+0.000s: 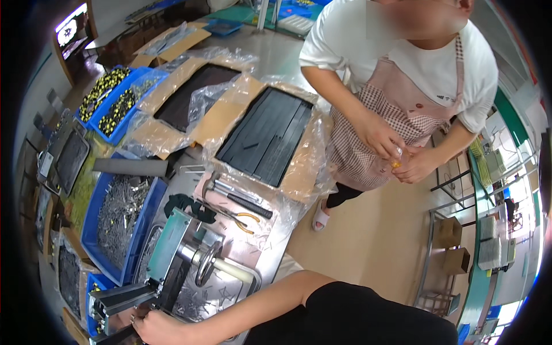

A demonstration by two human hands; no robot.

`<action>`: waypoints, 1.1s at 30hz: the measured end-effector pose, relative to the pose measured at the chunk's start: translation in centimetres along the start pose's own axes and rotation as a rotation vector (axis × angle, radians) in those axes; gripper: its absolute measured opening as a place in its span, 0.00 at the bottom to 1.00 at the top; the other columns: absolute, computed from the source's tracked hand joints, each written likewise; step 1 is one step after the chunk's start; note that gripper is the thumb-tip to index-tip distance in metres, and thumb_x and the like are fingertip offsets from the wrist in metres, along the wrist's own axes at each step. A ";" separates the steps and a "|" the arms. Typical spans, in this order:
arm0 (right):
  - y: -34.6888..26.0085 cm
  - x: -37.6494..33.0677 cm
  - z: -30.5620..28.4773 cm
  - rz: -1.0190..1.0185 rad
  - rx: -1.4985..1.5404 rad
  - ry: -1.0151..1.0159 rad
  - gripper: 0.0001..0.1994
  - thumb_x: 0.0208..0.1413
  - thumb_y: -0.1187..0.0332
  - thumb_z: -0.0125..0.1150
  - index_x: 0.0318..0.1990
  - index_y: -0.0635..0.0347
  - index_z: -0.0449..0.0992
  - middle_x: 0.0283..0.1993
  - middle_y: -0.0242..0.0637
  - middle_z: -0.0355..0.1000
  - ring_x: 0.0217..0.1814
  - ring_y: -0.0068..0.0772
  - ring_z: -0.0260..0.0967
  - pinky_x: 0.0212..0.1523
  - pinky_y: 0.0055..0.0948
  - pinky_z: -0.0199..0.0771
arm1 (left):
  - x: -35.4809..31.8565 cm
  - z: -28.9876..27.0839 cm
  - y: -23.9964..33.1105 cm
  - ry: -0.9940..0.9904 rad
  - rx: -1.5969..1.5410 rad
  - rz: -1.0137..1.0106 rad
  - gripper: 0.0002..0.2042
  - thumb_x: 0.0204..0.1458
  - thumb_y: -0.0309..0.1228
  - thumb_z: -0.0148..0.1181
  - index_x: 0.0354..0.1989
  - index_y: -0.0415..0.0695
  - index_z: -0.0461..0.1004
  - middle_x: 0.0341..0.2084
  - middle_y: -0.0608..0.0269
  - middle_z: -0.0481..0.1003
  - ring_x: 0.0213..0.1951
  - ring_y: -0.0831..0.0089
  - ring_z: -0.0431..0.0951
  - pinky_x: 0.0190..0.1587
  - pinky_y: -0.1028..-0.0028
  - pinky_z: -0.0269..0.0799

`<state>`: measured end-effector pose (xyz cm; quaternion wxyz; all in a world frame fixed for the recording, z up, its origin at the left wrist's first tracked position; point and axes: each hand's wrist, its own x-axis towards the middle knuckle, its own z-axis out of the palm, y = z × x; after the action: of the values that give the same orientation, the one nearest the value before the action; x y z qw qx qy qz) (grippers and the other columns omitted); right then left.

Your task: Assembling small electronic components using a manual press machine and hand tools.

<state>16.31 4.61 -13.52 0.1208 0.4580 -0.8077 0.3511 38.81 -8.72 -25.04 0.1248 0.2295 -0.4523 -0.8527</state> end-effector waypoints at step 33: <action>30.6 -13.5 -24.1 0.795 -0.690 0.213 0.12 0.57 0.69 0.59 0.46 0.63 0.77 0.39 0.50 0.77 0.46 0.53 0.74 0.51 0.46 0.74 | -2.8 -5.3 0.0 0.093 -0.486 -0.036 0.22 0.56 0.31 0.63 0.60 0.43 0.73 0.43 0.47 0.75 0.47 0.51 0.74 0.37 0.64 0.74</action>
<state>-4.54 40.08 -17.03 0.2033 0.0124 -0.9706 0.1286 43.91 -11.29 -26.83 0.1817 0.2398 -0.2234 -0.9271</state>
